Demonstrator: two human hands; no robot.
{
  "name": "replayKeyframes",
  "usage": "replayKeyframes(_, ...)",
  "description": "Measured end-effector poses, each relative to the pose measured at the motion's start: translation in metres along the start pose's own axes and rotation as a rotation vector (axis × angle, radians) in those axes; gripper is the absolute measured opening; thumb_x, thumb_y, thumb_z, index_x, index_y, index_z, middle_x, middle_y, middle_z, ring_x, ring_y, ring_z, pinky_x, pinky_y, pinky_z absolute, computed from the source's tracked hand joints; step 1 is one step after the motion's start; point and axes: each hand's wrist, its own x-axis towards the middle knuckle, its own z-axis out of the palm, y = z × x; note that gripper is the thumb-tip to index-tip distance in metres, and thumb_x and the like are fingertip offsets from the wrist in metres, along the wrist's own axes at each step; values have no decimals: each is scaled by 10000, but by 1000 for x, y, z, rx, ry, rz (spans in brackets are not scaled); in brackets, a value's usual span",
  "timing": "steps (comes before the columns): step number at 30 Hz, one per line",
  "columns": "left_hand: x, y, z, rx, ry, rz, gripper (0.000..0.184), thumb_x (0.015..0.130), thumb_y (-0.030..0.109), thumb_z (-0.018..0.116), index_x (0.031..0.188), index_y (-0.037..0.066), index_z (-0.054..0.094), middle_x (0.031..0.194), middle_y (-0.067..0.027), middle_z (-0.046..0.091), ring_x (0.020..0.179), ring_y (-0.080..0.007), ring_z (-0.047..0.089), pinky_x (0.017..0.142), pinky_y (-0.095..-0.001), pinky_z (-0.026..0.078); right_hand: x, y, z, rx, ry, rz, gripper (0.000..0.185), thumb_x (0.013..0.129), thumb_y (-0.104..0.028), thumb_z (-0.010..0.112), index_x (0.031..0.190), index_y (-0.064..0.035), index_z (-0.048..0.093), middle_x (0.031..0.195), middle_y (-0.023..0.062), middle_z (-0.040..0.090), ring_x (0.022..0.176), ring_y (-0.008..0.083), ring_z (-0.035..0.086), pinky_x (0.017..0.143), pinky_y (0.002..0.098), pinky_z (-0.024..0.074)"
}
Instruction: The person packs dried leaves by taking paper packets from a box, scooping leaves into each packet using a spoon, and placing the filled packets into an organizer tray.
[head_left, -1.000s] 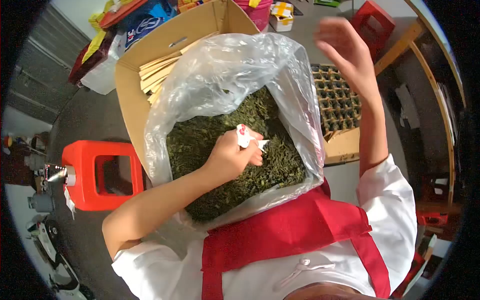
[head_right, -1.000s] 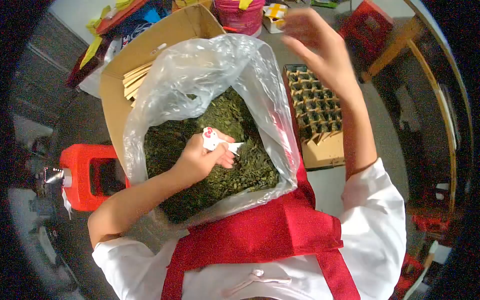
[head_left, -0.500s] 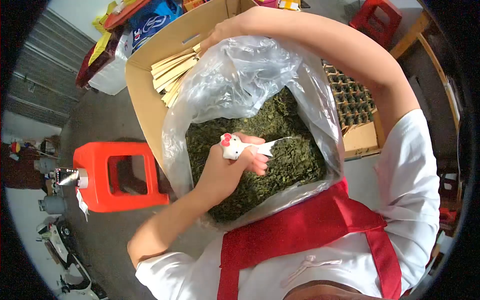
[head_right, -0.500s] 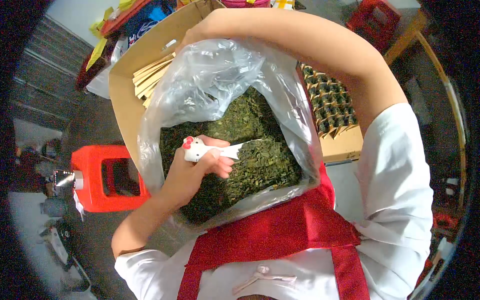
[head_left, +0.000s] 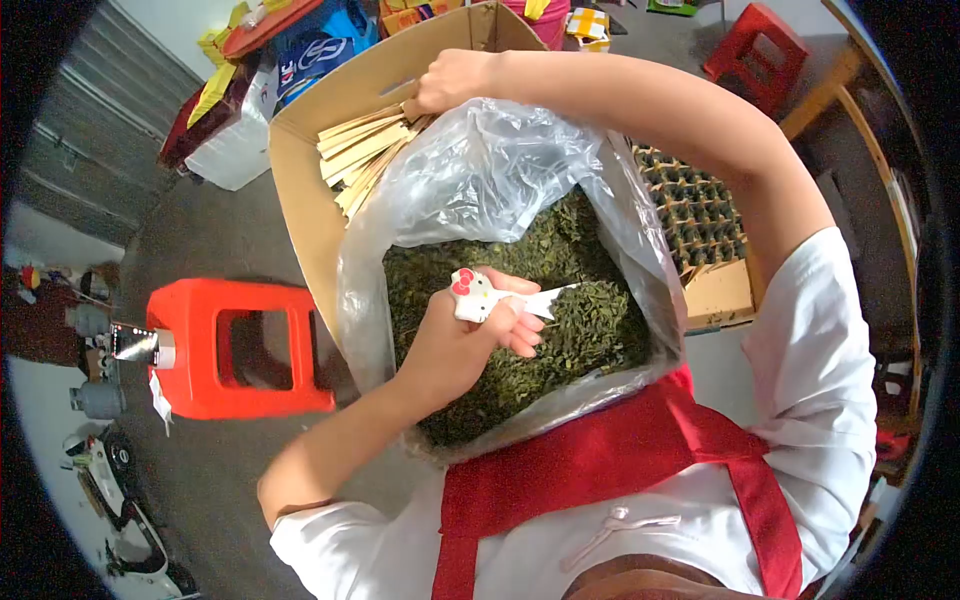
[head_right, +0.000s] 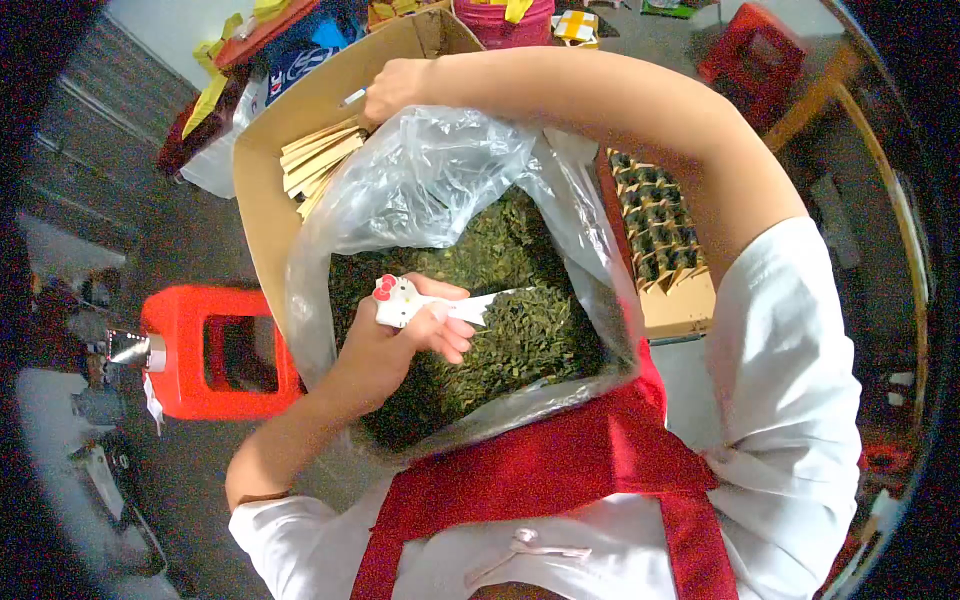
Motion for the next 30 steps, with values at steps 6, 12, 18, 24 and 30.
replayKeyframes(6, -3, 5, 2, 36, -12, -5, 271, 967, 106, 495, 1152, -83, 554, 892, -164, 660, 765, -184, 671, 708, -307, 577, -4, 12, -2, 3, 86, 40, 211, 850, -203, 562, 1009, -85, 633, 917, 128, 694, 894, 328, 678, 726, 453, 544)
replayKeyframes(12, -5, -2, -3, 12, 2, 35, 268, 982, 128, 504, 1141, -80, 561, 896, -174, 666, 759, -187, 674, 697, -311, 581, -49, 15, -52, 328, 321, 191, 200, 875, -141, 560, 1058, -76, 610, 939, 135, 663, 906, 308, 661, 773, 402, 532)
replayKeyframes(18, -15, 4, -2, 27, 99, 21, 261, 986, 141, 528, 1134, -71, 567, 879, -169, 678, 753, -186, 679, 691, -308, 586, -105, -4, -124, 718, 527, 197, 164, 887, -142, 633, 913, -4, 550, 764, 109, 599, 716, 184, 600, 647, 340, 469)
replayKeyframes(24, -41, 10, -16, 0, 335, 63, 237, 972, 124, 517, 1132, -45, 561, 866, -157, 682, 707, -183, 666, 624, -297, 567, -171, -68, -130, 1334, 555, 349, 313, 859, -67, 667, 1133, -55, 518, 908, 72, 634, 788, 108, 619, 655, 250, 526)
replayKeyframes(30, -64, 17, -30, 50, 494, 120, 254, 977, 114, 508, 1133, -79, 561, 865, -171, 670, 716, -194, 664, 650, -303, 568, -180, -127, -91, 1400, 336, 194, 654, 870, 98, 541, 1456, -106, 333, 1243, 82, 529, 941, 156, 588, 746, 285, 566)
